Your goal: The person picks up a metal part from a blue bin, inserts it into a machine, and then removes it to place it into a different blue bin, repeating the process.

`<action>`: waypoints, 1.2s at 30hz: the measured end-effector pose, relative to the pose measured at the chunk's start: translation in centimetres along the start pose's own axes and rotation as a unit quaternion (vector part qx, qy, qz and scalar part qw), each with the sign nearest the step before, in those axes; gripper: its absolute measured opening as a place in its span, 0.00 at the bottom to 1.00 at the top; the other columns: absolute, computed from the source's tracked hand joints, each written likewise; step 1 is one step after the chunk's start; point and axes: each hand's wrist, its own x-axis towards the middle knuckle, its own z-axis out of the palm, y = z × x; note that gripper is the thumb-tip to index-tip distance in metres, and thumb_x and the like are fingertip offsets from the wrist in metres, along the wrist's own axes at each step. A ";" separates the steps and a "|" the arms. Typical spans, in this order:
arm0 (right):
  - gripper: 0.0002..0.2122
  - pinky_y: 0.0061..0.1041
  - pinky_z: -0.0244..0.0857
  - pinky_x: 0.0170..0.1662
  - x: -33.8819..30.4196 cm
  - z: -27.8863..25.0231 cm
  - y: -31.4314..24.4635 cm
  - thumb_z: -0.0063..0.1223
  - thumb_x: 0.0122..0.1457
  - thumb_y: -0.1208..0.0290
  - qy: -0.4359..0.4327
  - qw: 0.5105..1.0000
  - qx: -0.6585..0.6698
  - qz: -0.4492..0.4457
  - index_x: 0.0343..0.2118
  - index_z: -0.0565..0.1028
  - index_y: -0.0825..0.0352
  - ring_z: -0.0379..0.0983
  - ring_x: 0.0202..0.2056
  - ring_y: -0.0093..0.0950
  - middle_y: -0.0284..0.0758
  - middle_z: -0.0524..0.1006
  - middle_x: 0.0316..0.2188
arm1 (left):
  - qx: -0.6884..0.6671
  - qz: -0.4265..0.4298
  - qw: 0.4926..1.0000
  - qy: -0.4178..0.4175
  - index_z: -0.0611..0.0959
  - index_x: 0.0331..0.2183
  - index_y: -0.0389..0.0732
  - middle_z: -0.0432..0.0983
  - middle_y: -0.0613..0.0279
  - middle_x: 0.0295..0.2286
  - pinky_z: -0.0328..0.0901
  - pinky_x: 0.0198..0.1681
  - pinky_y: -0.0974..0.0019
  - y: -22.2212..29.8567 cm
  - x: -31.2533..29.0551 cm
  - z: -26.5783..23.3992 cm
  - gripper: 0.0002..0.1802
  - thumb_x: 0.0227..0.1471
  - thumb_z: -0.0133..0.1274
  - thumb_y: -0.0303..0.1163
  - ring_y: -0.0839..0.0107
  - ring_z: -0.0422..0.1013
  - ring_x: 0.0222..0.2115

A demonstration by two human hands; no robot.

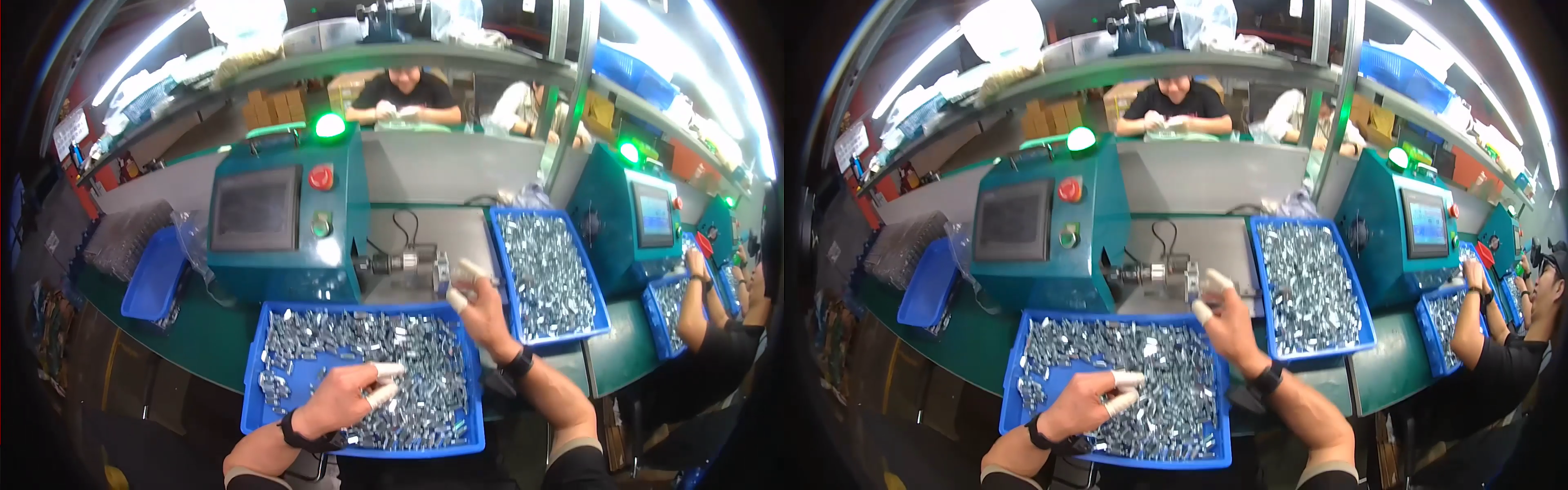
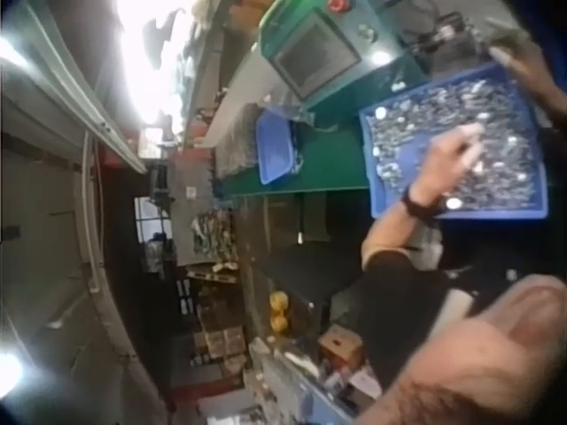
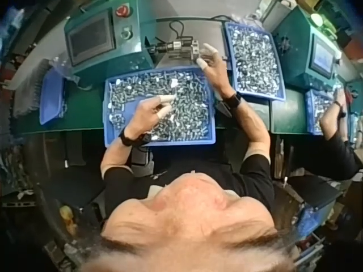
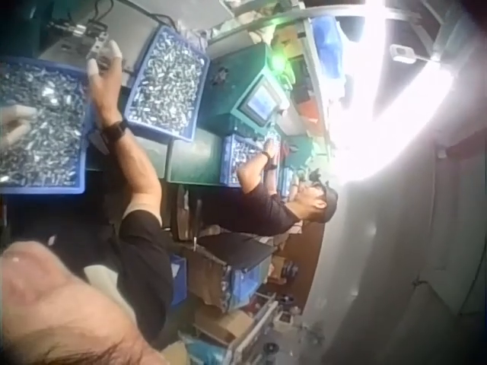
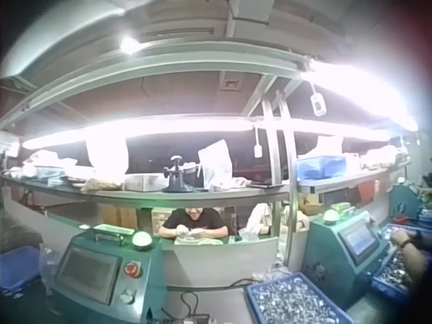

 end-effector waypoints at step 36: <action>0.24 0.30 0.76 0.49 1.3 -10.9 0.3 0.67 0.65 0.65 0.085 0.913 -0.372 -0.143 0.64 0.78 0.62 0.83 0.47 0.34 0.41 0.85 0.47 | 0.082 -0.043 0.995 0.034 0.88 0.52 0.40 0.86 0.61 0.34 0.73 0.36 0.67 -3.3 1.7 -0.4 0.17 0.61 0.65 0.28 0.75 0.77 0.29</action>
